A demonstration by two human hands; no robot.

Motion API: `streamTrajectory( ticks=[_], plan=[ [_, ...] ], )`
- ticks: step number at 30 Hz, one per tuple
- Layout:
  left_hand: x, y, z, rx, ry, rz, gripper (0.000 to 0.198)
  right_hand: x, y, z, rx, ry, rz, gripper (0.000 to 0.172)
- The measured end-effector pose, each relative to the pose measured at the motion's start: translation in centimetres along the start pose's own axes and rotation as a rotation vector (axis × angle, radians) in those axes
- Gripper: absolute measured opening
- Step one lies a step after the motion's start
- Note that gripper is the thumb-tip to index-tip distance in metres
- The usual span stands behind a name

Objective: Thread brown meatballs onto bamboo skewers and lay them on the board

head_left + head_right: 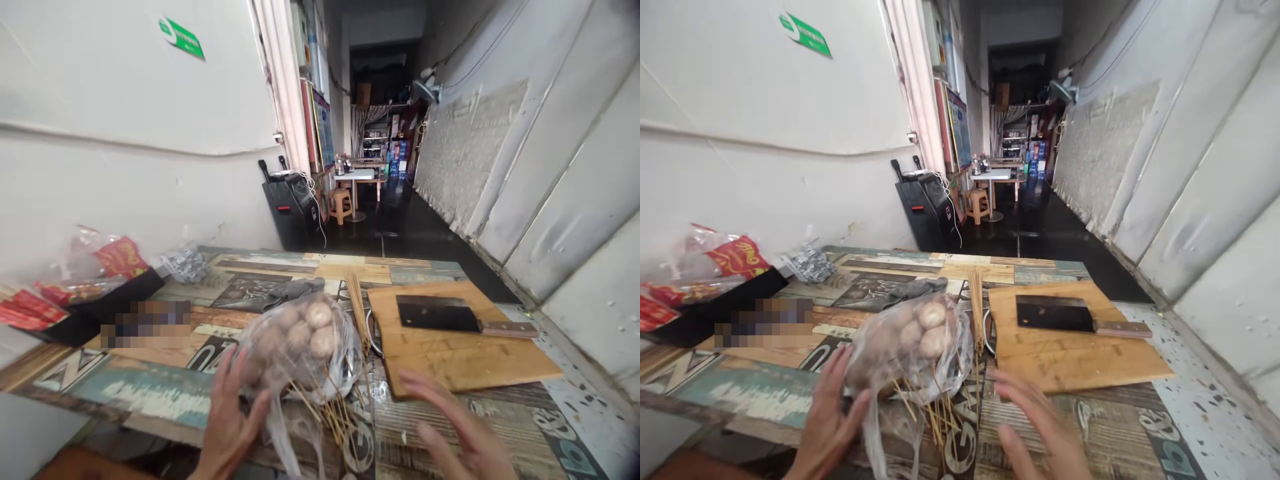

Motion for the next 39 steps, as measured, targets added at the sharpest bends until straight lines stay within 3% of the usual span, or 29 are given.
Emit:
streamTrajectory(
  ticks=[4,9,16,20,24,32,36,39],
  plan=[
    [2.2,-1.4,2.3,-0.109,-0.11,-0.048,0.08,-1.0,-4.5,-3.9,-0.127,0.057,0.16,0.055],
    [2.7,-2.6,2.5,-0.132,-0.179,-0.195,0.091,-1.9,-8.1,-5.2,-0.274,0.115,0.284,0.053],
    [2.6,-3.2,1.5,-0.107,-0.129,-0.256,0.094,-5.2,-7.5,-6.5,-0.24,0.14,0.181,0.042],
    [2.3,-2.4,2.2,-0.139,-0.162,-0.175,0.094,-7.0,-7.3,-7.7,-0.264,0.072,0.096,0.029],
    [1.3,-1.3,3.0,-0.146,-0.125,-0.123,0.09,-8.9,-7.2,-8.4,-0.295,0.14,-0.005,0.025],
    [0.8,-0.4,3.5,-0.102,-0.124,-0.156,0.089,-10.3,-8.8,-11.4,-0.465,-0.011,0.479,0.028],
    [1.5,-0.6,3.5,-0.122,-0.148,-0.164,0.088,-11.5,-9.4,-12.3,-0.4,0.017,0.488,0.03],
    [1.8,-0.4,3.5,-0.11,-0.153,-0.15,0.085,-11.9,-9.7,-12.6,-0.359,0.017,0.476,0.051]
  ],
)
Point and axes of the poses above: each hand's wrist, its own z-axis away from the middle knuckle, its own y-axis out of the back of the hand, x = y × z, the point moved 7 cm from there along -z, towards the middle knuckle, and after that the axes turned 14 degrees about -x, right-handed, at the moved point
